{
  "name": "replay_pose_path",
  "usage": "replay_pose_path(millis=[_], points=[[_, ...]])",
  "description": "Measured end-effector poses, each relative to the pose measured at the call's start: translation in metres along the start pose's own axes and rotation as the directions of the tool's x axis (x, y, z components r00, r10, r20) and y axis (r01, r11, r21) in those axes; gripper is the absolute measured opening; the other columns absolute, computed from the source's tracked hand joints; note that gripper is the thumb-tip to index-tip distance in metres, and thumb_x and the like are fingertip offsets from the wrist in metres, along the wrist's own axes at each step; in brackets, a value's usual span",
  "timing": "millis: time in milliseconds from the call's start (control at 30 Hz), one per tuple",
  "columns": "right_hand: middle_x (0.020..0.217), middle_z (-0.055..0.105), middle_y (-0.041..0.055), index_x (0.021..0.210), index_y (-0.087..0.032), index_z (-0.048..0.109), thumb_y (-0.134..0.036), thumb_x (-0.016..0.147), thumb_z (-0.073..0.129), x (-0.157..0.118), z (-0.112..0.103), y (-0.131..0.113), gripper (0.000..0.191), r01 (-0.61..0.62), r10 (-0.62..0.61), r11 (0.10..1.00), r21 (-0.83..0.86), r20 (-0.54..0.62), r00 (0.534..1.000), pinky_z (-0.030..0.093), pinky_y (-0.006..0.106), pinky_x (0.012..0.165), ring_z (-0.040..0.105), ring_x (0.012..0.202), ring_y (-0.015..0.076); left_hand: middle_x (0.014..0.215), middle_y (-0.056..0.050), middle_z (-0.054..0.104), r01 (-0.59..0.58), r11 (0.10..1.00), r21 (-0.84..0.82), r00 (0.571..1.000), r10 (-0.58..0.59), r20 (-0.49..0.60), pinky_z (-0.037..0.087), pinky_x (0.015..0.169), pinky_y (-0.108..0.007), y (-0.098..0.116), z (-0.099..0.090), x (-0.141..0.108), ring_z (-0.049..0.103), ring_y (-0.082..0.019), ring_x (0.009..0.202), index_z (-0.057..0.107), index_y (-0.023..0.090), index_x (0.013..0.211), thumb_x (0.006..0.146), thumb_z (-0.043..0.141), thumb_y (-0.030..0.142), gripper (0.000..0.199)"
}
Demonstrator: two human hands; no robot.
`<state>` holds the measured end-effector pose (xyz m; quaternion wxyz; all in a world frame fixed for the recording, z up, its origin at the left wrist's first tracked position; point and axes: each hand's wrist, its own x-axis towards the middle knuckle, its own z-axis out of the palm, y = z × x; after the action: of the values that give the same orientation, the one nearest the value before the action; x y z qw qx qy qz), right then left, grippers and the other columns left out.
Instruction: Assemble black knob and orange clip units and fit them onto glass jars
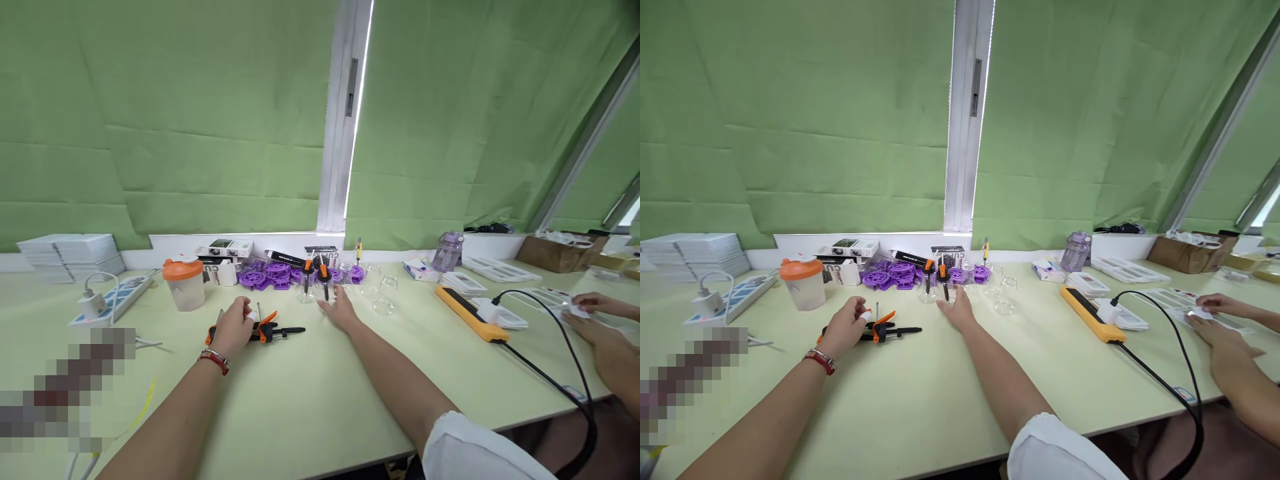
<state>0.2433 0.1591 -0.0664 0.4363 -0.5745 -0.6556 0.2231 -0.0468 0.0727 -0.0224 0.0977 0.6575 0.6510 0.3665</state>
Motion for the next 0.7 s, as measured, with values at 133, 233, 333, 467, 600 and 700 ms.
replay_pose_path(millis=[133,233,333,467,600,700], points=[[0.122,0.053,0.0157,0.132,-0.016,0.037,-0.057,0.073,0.058,0.008,0.014,-0.008,0.075,-0.007,0.010,0.993,-0.122,0.026,1.000,0.034,0.042,0.096,0.044,0.118,0.0297,0.094,-0.006,0.062,-0.079,0.988,0.130,0.996,0.073,0.049,0.041,0.077,-0.035,0.001,0.003,-0.002,0.057,-0.022,0.080,0.052,0.021,0.104,0.076,0.047,0.031,0.030],[0.129,0.049,0.0159,0.132,-0.016,0.039,-0.054,0.075,0.058,0.016,0.024,-0.012,0.072,-0.018,0.019,0.981,-0.195,0.002,1.000,0.032,0.041,0.099,0.041,0.123,0.0304,0.094,-0.006,0.064,-0.134,0.972,0.192,0.988,0.116,0.104,0.037,0.084,-0.039,0.003,0.004,-0.004,0.057,-0.024,0.084,0.053,0.022,0.105,0.078,0.046,0.032,0.030],[0.130,0.047,0.0169,0.134,-0.015,0.039,-0.053,0.075,0.059,0.023,0.029,-0.011,0.073,-0.058,0.055,0.971,-0.230,-0.018,0.998,0.031,0.043,0.100,0.040,0.123,0.0318,0.101,-0.008,0.064,-0.195,0.962,0.194,0.974,0.166,0.153,0.035,0.088,-0.041,0.007,0.004,-0.005,0.057,-0.025,0.087,0.055,0.021,0.103,0.079,0.046,0.034,0.029],[0.132,0.046,0.0179,0.136,-0.013,0.036,-0.053,0.075,0.058,0.028,0.030,-0.007,0.076,-0.064,0.061,0.974,-0.219,-0.020,0.998,0.030,0.043,0.100,0.038,0.126,0.0321,0.102,-0.008,0.063,-0.261,0.948,0.181,0.954,0.226,0.196,0.034,0.088,-0.042,0.013,0.002,-0.007,0.057,-0.024,0.085,0.057,0.021,0.099,0.081,0.044,0.039,0.028],[0.136,0.041,0.0194,0.135,-0.010,0.036,-0.056,0.071,0.061,0.026,0.027,-0.005,0.083,-0.033,0.025,0.980,-0.198,-0.042,0.999,0.028,0.043,0.102,0.033,0.128,0.0333,0.091,-0.006,0.064,-0.327,0.931,0.160,0.921,0.276,0.276,0.035,0.088,-0.042,0.019,-0.001,-0.011,0.056,-0.024,0.082,0.059,0.022,0.094,0.080,0.046,0.042,0.027],[0.127,0.047,0.0189,0.126,-0.011,0.043,-0.055,0.080,0.050,0.024,0.019,-0.006,0.064,0.001,-0.025,0.986,-0.166,-0.146,0.989,0.030,0.042,0.100,0.039,0.122,0.0315,0.099,-0.008,0.063,-0.336,0.930,0.149,0.911,0.281,0.301,0.034,0.091,-0.042,0.024,-0.004,-0.015,0.055,-0.027,0.092,0.060,0.023,0.099,0.077,0.050,0.045,0.033]])
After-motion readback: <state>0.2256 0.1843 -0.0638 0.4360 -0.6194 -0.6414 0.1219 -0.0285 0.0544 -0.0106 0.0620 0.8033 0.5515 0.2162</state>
